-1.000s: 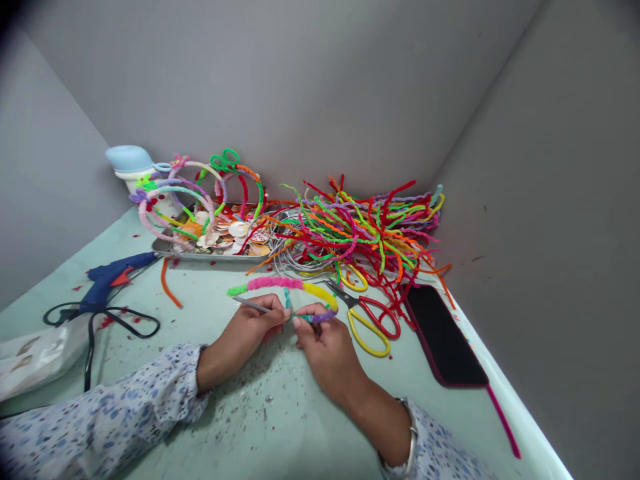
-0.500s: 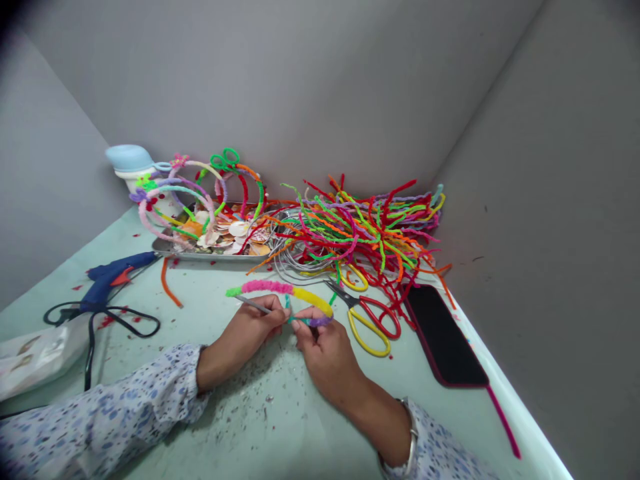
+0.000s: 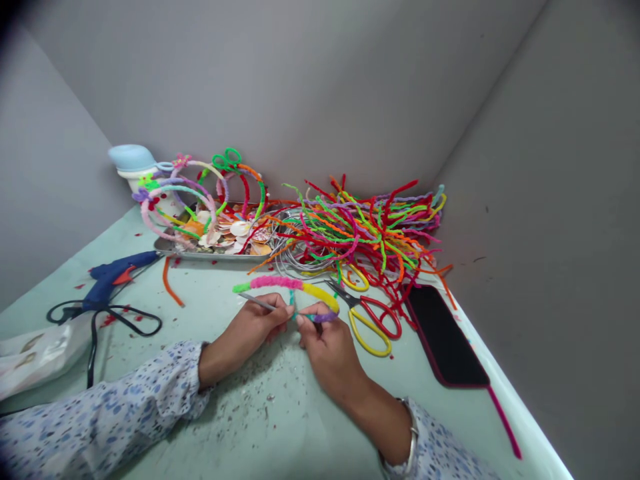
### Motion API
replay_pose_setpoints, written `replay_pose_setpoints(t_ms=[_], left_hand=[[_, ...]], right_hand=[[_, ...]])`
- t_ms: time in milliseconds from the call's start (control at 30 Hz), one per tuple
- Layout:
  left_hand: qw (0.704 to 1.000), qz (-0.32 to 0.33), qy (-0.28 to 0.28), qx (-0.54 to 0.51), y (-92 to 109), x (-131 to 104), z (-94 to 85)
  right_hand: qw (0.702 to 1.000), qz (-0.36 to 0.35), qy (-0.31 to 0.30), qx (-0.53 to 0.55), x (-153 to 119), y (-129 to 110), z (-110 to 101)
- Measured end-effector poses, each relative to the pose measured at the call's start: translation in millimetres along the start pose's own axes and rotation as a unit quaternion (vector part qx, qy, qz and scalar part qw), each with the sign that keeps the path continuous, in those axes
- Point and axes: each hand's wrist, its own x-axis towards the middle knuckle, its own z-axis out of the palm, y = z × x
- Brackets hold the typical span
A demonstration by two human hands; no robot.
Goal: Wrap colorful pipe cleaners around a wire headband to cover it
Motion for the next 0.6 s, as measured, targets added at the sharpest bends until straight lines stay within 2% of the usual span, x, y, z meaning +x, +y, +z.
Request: replay_pose_setpoints(t_ms=[100,200,467,600], left_hand=[[1.0,0.004,0.0,-0.002,2.2,-0.7,0.4],[1.0,-0.005,0.01,0.0,2.8,-1.5,1.0],[0.999,-0.021,0.033,0.01,-1.7,-1.3,1.1],[0.998,-0.038,0.045,0.024,0.0,-2.2,2.1]], right_hand=[[0.999,0.033,-0.003,0.042,1.7,2.2,-0.1],[0.998,0.035,-0.005,0.048,2.0,3.3,-0.3],[0.998,-0.041,0.002,-0.047,-1.8,-1.4,-0.3],[0.996,-0.056,0.006,-0.068,-1.8,-4.2,-0.2]])
